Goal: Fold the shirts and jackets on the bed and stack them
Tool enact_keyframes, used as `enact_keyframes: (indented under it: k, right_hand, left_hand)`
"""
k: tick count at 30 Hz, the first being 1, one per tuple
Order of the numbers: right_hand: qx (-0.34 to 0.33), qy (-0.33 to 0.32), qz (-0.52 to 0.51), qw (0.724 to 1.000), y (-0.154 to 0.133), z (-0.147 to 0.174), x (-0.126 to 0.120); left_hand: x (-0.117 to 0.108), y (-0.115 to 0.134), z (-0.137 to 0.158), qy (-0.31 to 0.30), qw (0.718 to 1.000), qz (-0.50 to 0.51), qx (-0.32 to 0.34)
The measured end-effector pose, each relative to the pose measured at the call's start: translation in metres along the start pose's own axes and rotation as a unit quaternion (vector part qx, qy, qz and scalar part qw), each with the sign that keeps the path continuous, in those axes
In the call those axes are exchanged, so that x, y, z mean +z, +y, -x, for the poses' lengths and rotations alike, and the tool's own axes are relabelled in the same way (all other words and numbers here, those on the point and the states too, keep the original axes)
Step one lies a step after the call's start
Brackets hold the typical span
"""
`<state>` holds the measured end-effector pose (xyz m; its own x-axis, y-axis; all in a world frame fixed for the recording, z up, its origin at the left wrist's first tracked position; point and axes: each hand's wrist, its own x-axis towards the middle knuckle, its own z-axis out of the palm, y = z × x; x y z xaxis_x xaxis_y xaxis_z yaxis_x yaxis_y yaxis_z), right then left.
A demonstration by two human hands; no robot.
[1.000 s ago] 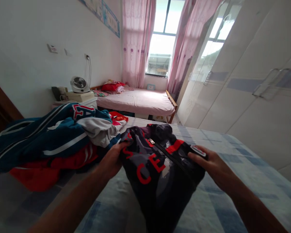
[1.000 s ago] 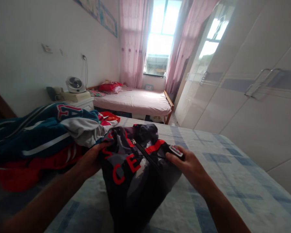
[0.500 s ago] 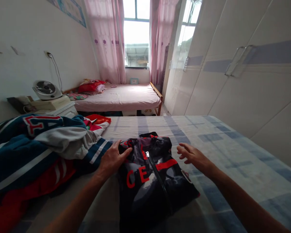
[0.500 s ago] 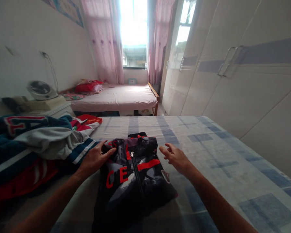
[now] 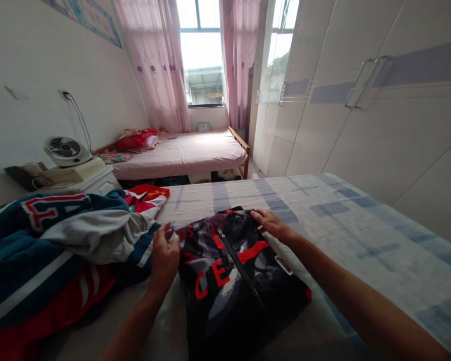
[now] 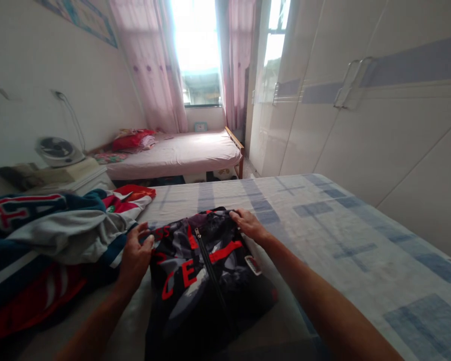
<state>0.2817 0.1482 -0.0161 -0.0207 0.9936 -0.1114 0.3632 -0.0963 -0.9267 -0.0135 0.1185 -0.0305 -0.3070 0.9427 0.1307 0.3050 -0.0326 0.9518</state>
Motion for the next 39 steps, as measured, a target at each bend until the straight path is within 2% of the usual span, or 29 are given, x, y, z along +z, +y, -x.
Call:
enact_keyframes:
  k: [2, 3, 4, 6, 8, 11, 13, 15, 18, 21, 22, 24, 26, 28, 30, 32, 34, 36, 39]
  right_hand:
    - [-0.015, 0.053, 0.023, 0.998, 0.004, 0.006, -0.006]
    - [-0.019, 0.072, 0.041, 0.996, 0.004, 0.01, -0.009]
    - [-0.015, 0.08, 0.057, 0.995, 0.004, 0.012, -0.013]
    - [0.022, 0.05, 0.066, 0.996, 0.001, 0.014, -0.017]
    - [0.054, -0.018, 0.035, 0.998, -0.002, 0.013, -0.017]
    - [0.017, -0.09, -0.056, 0.994, -0.004, 0.003, -0.009]
    - [-0.03, -0.072, -0.11, 0.991, -0.004, -0.007, 0.001]
    - [-0.057, -0.028, -0.118, 0.991, -0.003, -0.02, 0.011]
    - [-0.044, 0.006, -0.062, 0.997, -0.003, -0.033, 0.021]
    - [-0.03, 0.052, 0.0, 0.998, -0.009, -0.028, 0.017]
    - [-0.037, 0.079, 0.02, 0.996, -0.012, -0.022, 0.014]
    - [-0.084, 0.135, 0.074, 0.985, -0.016, -0.005, 0.009]
    - [-0.144, 0.157, 0.145, 0.966, -0.012, 0.012, 0.008]
    - [-0.154, 0.13, 0.196, 0.96, -0.001, 0.023, 0.011]
    - [-0.089, 0.109, 0.194, 0.971, 0.012, 0.025, 0.014]
    - [-0.012, 0.091, 0.125, 0.988, 0.02, 0.021, 0.013]
    - [0.033, 0.039, 0.025, 0.998, 0.019, 0.017, 0.008]
    - [0.059, -0.035, -0.065, 0.996, 0.012, 0.016, 0.002]
    - [0.116, -0.128, -0.152, 0.973, 0.002, 0.015, -0.003]
  left_hand:
    - [-0.006, 0.012, 0.018, -0.002, 0.987, -0.074, 0.14]
    - [-0.008, 0.02, 0.029, -0.031, 0.97, -0.116, 0.213]
    - [-0.009, 0.028, 0.042, -0.073, 0.946, -0.155, 0.277]
    - [-0.005, 0.043, 0.068, -0.175, 0.892, -0.21, 0.361]
    - [0.005, 0.052, 0.09, -0.274, 0.828, -0.248, 0.423]
    - [0.024, 0.051, 0.105, -0.391, 0.734, -0.267, 0.486]
    - [0.035, 0.044, 0.108, -0.45, 0.699, -0.254, 0.494]
    - [0.042, 0.037, 0.108, -0.478, 0.687, -0.251, 0.486]
    - [0.042, 0.035, 0.109, -0.476, 0.692, -0.26, 0.476]
    - [0.031, 0.04, 0.105, -0.446, 0.698, -0.27, 0.492]
    - [0.026, 0.039, 0.1, -0.415, 0.71, -0.282, 0.494]
    - [0.013, 0.03, 0.085, -0.321, 0.755, -0.328, 0.469]
    - [0.001, 0.011, 0.066, -0.232, 0.803, -0.377, 0.4]
    - [-0.005, -0.012, 0.05, -0.2, 0.837, -0.399, 0.318]
    - [-0.007, -0.031, 0.04, -0.195, 0.865, -0.381, 0.263]
    - [-0.004, -0.041, 0.037, -0.177, 0.893, -0.338, 0.238]
    - [-0.001, -0.044, 0.038, -0.157, 0.915, -0.296, 0.224]
    - [0.001, -0.043, 0.04, -0.15, 0.926, -0.271, 0.215]
    - [0.002, -0.044, 0.038, -0.148, 0.931, -0.255, 0.214]
